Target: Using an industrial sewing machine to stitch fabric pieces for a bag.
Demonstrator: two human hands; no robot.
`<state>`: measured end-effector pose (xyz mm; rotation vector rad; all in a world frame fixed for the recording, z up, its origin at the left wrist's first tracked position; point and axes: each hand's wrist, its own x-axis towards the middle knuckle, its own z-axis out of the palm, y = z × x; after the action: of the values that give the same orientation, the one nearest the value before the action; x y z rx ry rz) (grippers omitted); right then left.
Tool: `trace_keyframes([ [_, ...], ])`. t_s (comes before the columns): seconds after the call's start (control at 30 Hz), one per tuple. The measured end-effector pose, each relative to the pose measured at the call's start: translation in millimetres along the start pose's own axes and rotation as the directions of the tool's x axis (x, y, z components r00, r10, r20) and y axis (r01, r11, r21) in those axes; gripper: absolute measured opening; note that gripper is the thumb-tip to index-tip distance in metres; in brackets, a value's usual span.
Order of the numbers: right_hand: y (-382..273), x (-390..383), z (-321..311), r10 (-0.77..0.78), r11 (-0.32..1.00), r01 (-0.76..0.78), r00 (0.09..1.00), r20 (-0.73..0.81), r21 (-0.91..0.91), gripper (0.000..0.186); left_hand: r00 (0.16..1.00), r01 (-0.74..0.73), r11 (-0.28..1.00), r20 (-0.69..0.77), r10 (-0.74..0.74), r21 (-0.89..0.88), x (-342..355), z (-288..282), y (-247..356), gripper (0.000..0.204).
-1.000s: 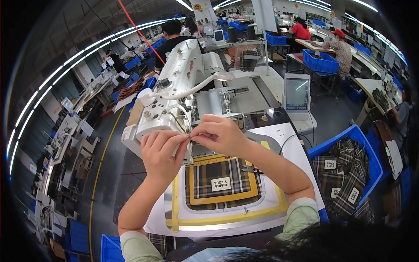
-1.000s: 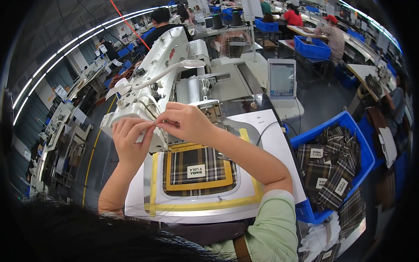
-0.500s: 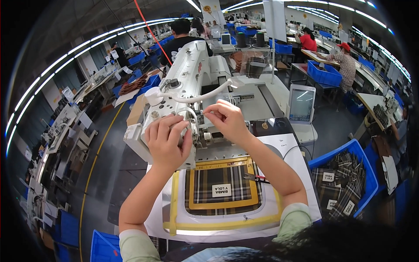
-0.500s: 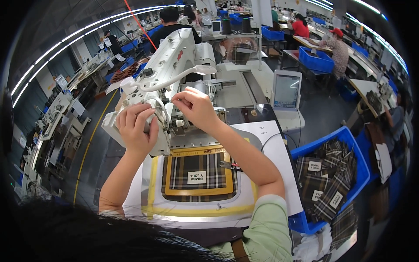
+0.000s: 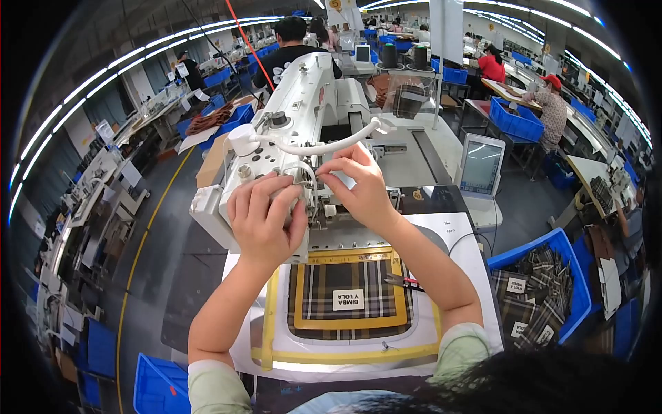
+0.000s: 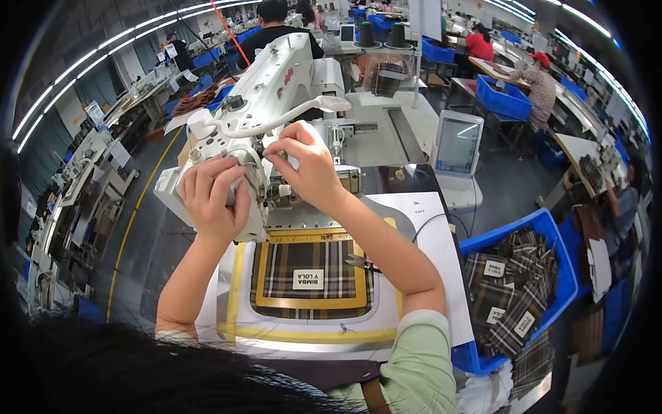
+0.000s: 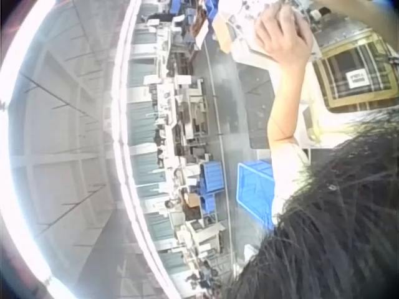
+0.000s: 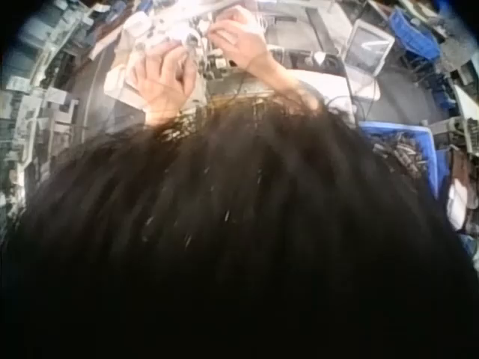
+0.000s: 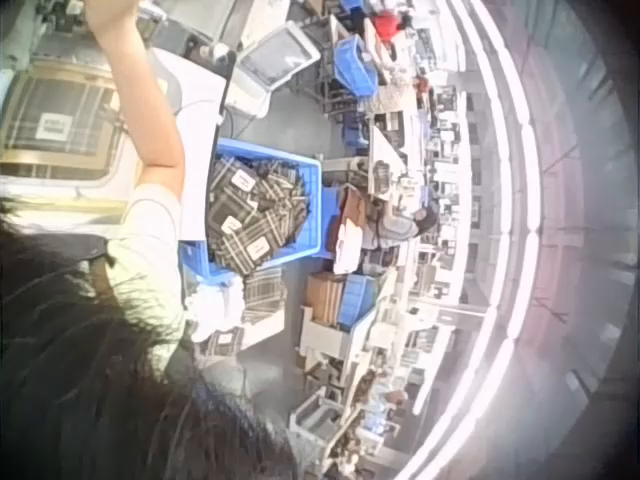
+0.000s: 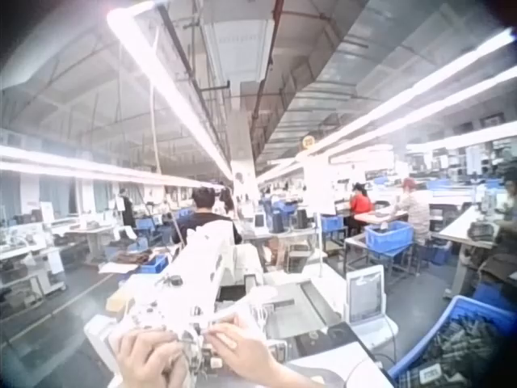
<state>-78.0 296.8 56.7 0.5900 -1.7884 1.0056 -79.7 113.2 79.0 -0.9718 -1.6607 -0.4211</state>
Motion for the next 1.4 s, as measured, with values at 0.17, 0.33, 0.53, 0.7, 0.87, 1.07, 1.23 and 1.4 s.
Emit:
trace_keyframes([
  [0.17, -1, -1, 4, -0.016, 1.0, 0.016, 1.0, -0.003, 0.001, 0.009, 1.0, 0.006, 1.0, -0.004, -0.006, -0.012, -1, 1, 0, 0.02],
  [0.33, 0, -1, 3, -0.001, 1.0, 0.001, 1.0, 0.013, 0.02, 0.01, 1.0, 0.007, 1.0, 0.001, -0.007, -0.007, -1, 0, 1, 0.02],
  [0.53, 3, 1, 3, 0.022, 0.998, -0.025, 0.998, 0.061, 0.06, 0.009, 1.0, 0.001, 1.0, -0.002, -0.001, -0.005, 0, 2, -1, 0.02],
  [0.7, 2, 3, 2, 0.037, 0.996, -0.045, 0.995, 0.089, 0.081, 0.01, 1.0, 0.006, 1.0, -0.009, -0.006, -0.004, 3, -1, 0, 0.022],
  [0.87, 0, -1, 2, 0.073, 0.988, -0.087, 0.991, 0.114, 0.128, 0.012, 0.996, 0.093, 0.995, 0.004, -0.093, 0.02, 4, 0, 13, 0.027],
  [1.07, 3, 0, 2, 0.073, 0.982, -0.095, 0.988, 0.139, 0.164, 0.013, 0.987, 0.144, 0.987, 0.059, -0.148, 0.066, 11, -4, 20, 0.026],
  [1.23, 5, 1, 4, 0.072, 0.98, -0.095, 0.989, 0.132, 0.176, 0.012, 0.988, 0.152, 0.985, 0.02, -0.154, 0.082, 11, 2, 22, 0.019],
  [1.4, 3, 2, 5, 0.049, 0.984, -0.065, 0.993, 0.105, 0.164, 0.012, 0.984, 0.171, 0.979, 0.029, -0.175, 0.11, 15, 3, 25, 0.011],
])
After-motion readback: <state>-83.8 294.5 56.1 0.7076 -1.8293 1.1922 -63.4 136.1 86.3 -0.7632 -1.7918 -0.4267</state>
